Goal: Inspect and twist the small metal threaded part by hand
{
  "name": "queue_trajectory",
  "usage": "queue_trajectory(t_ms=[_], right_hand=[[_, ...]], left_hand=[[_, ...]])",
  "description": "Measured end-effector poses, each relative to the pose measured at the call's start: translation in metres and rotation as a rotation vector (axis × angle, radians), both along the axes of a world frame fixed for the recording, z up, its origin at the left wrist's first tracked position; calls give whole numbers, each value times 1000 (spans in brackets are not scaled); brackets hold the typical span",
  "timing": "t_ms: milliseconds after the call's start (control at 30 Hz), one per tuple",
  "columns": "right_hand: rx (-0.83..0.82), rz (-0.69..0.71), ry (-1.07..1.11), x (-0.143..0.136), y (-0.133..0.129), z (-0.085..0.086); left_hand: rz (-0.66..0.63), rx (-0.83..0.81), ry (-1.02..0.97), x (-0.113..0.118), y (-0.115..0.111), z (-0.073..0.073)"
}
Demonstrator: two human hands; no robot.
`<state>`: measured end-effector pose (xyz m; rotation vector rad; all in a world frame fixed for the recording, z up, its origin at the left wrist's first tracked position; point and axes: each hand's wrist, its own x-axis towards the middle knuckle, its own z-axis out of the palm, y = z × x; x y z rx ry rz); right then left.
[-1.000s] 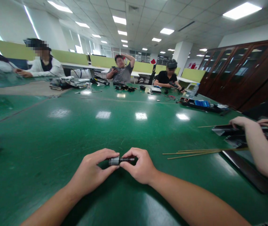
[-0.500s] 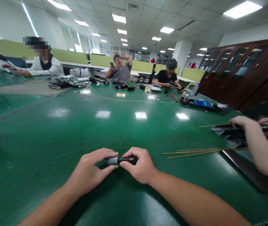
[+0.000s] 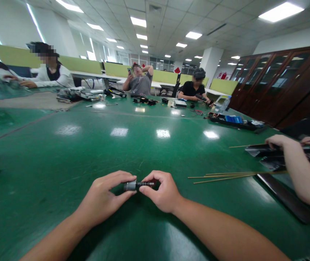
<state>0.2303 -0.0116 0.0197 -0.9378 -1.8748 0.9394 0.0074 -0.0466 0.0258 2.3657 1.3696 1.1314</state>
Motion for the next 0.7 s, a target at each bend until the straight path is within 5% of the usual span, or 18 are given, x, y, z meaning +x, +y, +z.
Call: queue_trajectory(t_ms=[700], right_hand=[[-90, 4, 57, 0, 0, 2]], left_hand=[[14, -1, -9, -5, -1, 2]])
